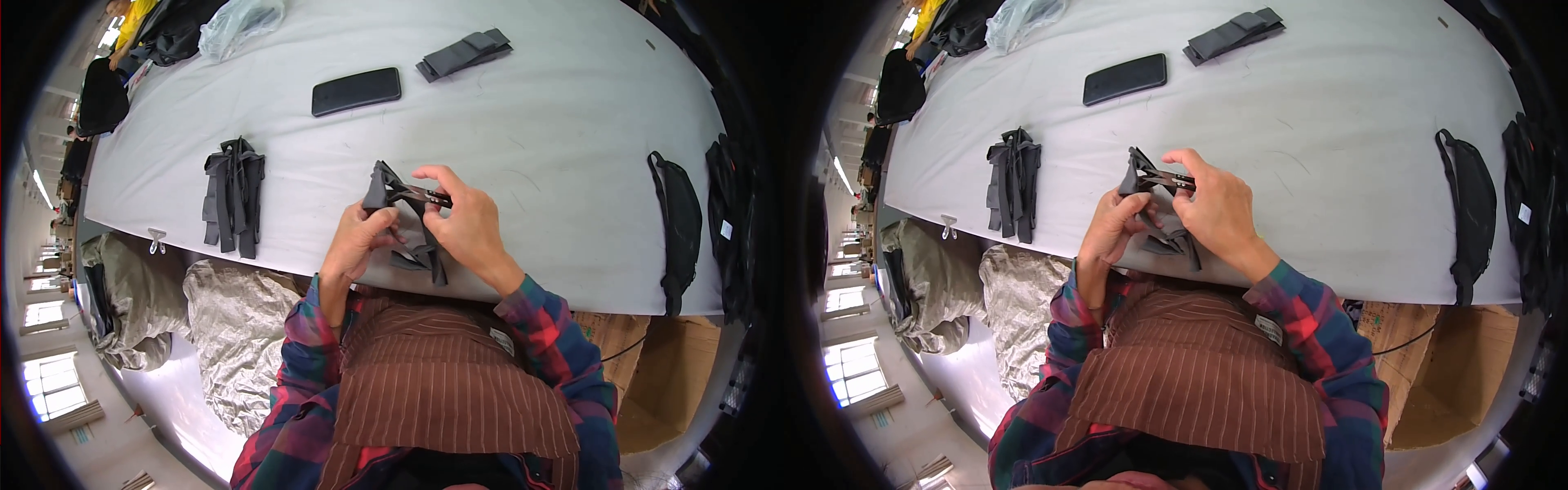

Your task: Trim excess threads from black fabric pouches using small thread snips.

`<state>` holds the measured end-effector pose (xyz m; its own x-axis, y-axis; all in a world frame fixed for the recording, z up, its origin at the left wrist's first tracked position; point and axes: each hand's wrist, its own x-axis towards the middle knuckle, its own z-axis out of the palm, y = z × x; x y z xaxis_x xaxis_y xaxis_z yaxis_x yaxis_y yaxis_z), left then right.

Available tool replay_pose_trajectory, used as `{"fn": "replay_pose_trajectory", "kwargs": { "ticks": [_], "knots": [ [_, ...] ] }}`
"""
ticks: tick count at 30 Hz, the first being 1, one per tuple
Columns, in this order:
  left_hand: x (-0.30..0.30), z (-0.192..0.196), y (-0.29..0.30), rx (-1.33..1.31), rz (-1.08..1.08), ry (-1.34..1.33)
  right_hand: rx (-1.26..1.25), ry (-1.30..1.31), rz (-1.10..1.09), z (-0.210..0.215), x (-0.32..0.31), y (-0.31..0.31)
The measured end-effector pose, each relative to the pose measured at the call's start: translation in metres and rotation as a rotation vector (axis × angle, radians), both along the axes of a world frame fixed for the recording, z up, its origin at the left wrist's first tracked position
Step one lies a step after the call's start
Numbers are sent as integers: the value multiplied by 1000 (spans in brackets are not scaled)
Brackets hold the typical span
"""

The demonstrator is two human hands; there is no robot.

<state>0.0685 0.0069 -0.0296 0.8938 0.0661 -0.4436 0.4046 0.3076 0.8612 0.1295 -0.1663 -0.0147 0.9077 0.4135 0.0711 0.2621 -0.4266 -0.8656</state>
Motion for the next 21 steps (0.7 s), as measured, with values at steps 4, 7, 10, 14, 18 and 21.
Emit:
{"fn": "replay_pose_trajectory", "kwargs": {
  "ticks": [4, 7, 10, 14, 18, 21],
  "knots": [
    [2, 6, -16, -13, 37, -78, 44, -188, -18, 0, -2, 1],
    [5, 9, -20, -54, 20, -111, 135, -42, -48, 4, -4, -3],
    [3, 18, -17, -70, 16, -153, 298, 207, -4, -2, -4, -2],
    [-5, 30, -21, -34, 81, -212, 480, 311, 132, -3, 2, -6],
    [3, 28, -24, -14, 239, -286, 297, 310, 182, 14, 3, -14],
    [4, 32, -24, -110, 208, -300, 435, 407, 228, 17, -1, -19]
  ]
}}
